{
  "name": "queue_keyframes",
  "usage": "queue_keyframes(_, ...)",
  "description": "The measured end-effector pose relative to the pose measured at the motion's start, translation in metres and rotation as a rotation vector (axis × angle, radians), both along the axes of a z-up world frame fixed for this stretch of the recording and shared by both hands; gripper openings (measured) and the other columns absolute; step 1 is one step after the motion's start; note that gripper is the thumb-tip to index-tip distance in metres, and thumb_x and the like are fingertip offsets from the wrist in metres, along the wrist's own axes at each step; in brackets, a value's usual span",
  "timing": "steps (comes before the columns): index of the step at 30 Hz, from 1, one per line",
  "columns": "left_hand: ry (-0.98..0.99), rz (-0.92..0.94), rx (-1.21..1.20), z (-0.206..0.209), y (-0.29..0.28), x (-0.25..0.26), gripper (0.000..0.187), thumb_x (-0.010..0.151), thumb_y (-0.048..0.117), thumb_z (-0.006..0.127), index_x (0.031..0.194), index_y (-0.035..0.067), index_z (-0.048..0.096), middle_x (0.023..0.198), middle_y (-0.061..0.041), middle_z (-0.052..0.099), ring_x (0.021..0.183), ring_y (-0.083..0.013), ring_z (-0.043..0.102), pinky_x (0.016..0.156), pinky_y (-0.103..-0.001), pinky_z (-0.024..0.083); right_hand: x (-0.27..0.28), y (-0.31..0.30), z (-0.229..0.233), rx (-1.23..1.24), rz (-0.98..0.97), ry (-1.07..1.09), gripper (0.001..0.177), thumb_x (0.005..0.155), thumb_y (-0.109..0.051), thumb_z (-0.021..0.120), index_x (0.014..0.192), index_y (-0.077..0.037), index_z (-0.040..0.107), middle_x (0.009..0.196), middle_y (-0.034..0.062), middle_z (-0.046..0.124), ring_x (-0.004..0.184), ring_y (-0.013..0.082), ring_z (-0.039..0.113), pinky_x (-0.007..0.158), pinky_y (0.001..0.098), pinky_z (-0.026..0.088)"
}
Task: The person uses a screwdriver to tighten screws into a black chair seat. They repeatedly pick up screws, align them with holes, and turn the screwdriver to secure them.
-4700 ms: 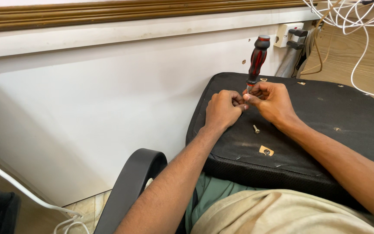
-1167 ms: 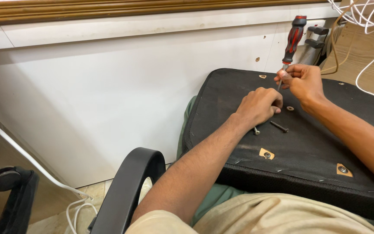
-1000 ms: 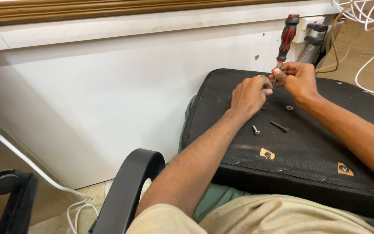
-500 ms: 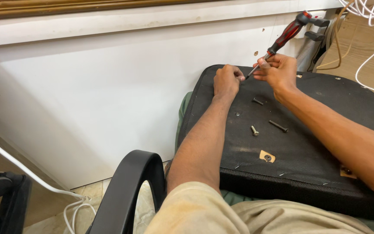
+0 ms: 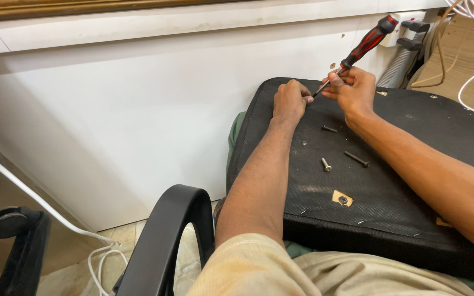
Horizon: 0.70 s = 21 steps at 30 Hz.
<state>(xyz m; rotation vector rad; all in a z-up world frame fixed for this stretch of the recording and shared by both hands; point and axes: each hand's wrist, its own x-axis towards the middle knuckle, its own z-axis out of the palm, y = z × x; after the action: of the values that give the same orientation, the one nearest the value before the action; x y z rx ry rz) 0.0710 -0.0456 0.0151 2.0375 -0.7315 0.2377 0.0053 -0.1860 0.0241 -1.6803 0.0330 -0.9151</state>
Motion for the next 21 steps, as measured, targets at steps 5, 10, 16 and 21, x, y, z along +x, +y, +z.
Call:
queue_keyframes(5, 0.028, 0.021, -0.066, -0.004, 0.006, 0.005, 0.018, 0.083, 0.009, 0.077, 0.101, 0.010, 0.079, 0.093, -0.008, 0.081, 0.090, -0.0190, 0.078, 0.084, -0.036, 0.061, 0.001, 0.016, 0.011, -0.074, -0.025, 0.042, 0.012, 0.102, -0.008, 0.065, 0.104, 0.004, 0.068, 0.094, 0.0128, 0.076, 0.079, 0.0170, 0.076, 0.068, 0.0269, 0.066)
queue_keyframes(10, 0.055, 0.034, -0.123, -0.006, 0.009, 0.007, 0.035, 0.079, 0.010, 0.083, 0.111, 0.006, 0.070, 0.092, -0.008, 0.080, 0.090, -0.0184, 0.077, 0.083, -0.034, 0.060, -0.006, 0.031, 0.019, -0.177, -0.054, 0.074, 0.011, 0.100, -0.007, 0.067, 0.103, 0.003, 0.069, 0.094, 0.0127, 0.076, 0.080, 0.0170, 0.077, 0.068, 0.0261, 0.066)
queue_keyframes(16, 0.070, 0.029, -0.086, -0.004, 0.010, 0.003, 0.023, 0.082, 0.013, 0.081, 0.103, 0.008, 0.076, 0.094, -0.006, 0.080, 0.092, -0.0178, 0.077, 0.085, -0.034, 0.061, -0.009, 0.038, 0.026, -0.290, -0.121, 0.101, 0.012, 0.098, -0.008, 0.071, 0.102, 0.003, 0.071, 0.093, 0.0134, 0.076, 0.079, 0.0175, 0.077, 0.067, 0.0261, 0.066)
queue_keyframes(21, 0.049, 0.032, -0.045, -0.001, 0.011, -0.001, 0.019, 0.087, 0.020, 0.078, 0.103, 0.011, 0.079, 0.100, -0.007, 0.079, 0.097, -0.0196, 0.075, 0.087, -0.037, 0.060, -0.007, 0.035, 0.027, -0.334, -0.108, 0.096, 0.016, 0.096, -0.010, 0.074, 0.103, 0.005, 0.071, 0.092, 0.0145, 0.076, 0.078, 0.0179, 0.077, 0.066, 0.0268, 0.066)
